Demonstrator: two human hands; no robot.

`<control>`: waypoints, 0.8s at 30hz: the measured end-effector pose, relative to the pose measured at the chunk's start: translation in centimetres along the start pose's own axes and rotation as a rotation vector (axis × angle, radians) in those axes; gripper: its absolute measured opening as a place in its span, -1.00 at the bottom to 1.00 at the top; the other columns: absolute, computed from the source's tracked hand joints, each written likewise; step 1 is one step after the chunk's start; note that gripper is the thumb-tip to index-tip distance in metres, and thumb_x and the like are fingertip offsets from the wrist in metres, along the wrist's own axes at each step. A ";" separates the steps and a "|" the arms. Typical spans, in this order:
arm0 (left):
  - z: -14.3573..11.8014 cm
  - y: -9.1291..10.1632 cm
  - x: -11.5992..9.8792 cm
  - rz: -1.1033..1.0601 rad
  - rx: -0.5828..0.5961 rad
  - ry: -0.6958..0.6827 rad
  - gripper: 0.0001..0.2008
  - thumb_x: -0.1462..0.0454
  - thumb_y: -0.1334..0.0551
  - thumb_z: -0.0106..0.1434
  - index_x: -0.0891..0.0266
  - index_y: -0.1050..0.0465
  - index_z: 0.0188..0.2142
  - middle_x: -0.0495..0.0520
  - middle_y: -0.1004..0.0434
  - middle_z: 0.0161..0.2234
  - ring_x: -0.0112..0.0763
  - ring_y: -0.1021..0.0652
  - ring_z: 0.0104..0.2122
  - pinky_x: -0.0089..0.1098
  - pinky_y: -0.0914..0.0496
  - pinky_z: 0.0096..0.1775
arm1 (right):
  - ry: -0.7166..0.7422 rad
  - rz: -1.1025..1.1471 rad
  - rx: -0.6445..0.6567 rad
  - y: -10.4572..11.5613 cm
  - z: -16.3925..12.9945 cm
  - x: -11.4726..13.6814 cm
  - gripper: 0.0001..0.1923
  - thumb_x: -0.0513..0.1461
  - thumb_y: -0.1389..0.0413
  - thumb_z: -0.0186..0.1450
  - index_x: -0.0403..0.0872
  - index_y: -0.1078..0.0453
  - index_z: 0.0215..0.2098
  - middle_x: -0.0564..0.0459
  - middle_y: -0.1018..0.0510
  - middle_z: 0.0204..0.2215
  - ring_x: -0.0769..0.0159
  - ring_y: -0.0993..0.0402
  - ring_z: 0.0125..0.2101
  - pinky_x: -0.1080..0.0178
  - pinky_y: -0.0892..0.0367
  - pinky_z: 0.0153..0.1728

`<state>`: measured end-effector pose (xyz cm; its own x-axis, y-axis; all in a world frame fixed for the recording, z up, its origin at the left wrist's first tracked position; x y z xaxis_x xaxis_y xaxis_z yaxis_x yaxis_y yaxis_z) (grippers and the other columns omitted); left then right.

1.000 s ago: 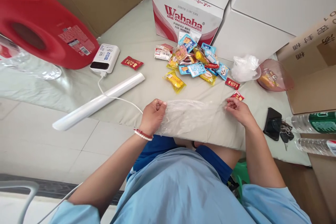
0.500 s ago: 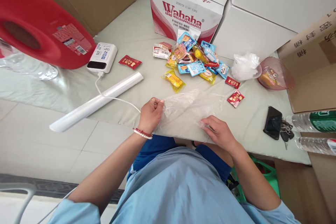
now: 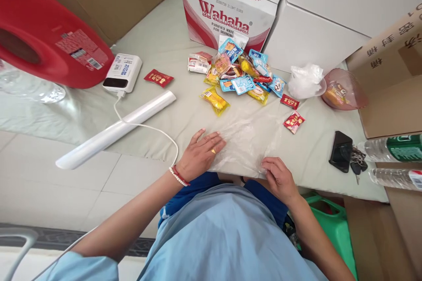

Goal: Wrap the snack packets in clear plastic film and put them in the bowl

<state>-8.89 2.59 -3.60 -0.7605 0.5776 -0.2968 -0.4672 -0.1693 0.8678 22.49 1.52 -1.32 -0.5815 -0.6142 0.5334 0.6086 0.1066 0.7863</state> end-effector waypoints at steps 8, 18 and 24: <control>-0.9 1.4 1.3 -0.103 0.240 0.183 -0.33 0.07 -0.11 0.42 0.15 -0.07 0.45 0.31 -0.31 0.38 -0.01 -0.39 0.33 0.25 0.10 0.40 | -0.074 -0.048 0.038 2.7 -2.1 -1.6 -0.64 -0.37 -0.02 0.41 0.09 -0.54 0.00 -0.05 -0.52 -0.23 0.14 -0.44 -0.22 0.08 -0.49 -0.26; -1.5 1.2 1.4 -0.058 0.343 0.125 0.02 -0.30 -0.20 0.23 0.24 -0.06 0.46 0.41 -0.09 0.46 0.14 -0.26 0.40 0.28 0.29 0.40 | -0.323 0.056 0.571 12.5 -1.8 -4.4 -0.76 -0.11 -0.13 0.45 0.09 -0.61 -0.02 -0.08 -0.64 -0.13 0.14 -0.62 -0.19 0.10 -0.57 -0.18; -1.6 0.8 1.4 -0.041 0.327 0.148 0.04 -0.26 -0.23 0.24 0.29 0.00 0.47 0.45 -0.07 0.46 0.13 -0.20 0.43 0.27 0.25 0.41 | -0.073 -0.069 0.274 6.2 8.2 1.6 -0.66 -0.12 -0.09 0.48 0.02 -0.49 0.17 -0.18 -0.55 0.11 0.03 -0.50 0.10 -0.10 -0.43 0.15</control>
<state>-11.07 2.01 -3.93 -0.8125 0.4528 -0.3673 -0.3475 0.1297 0.9287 20.90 7.58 6.93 -0.6597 -0.5708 0.4888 0.4035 0.2797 0.8712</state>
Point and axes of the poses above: each hand's wrist, its own z-axis towards the middle knuckle, its own y-axis out of the back of the hand, x = y × z, the point moved 2 cm from there along z, towards the middle knuckle
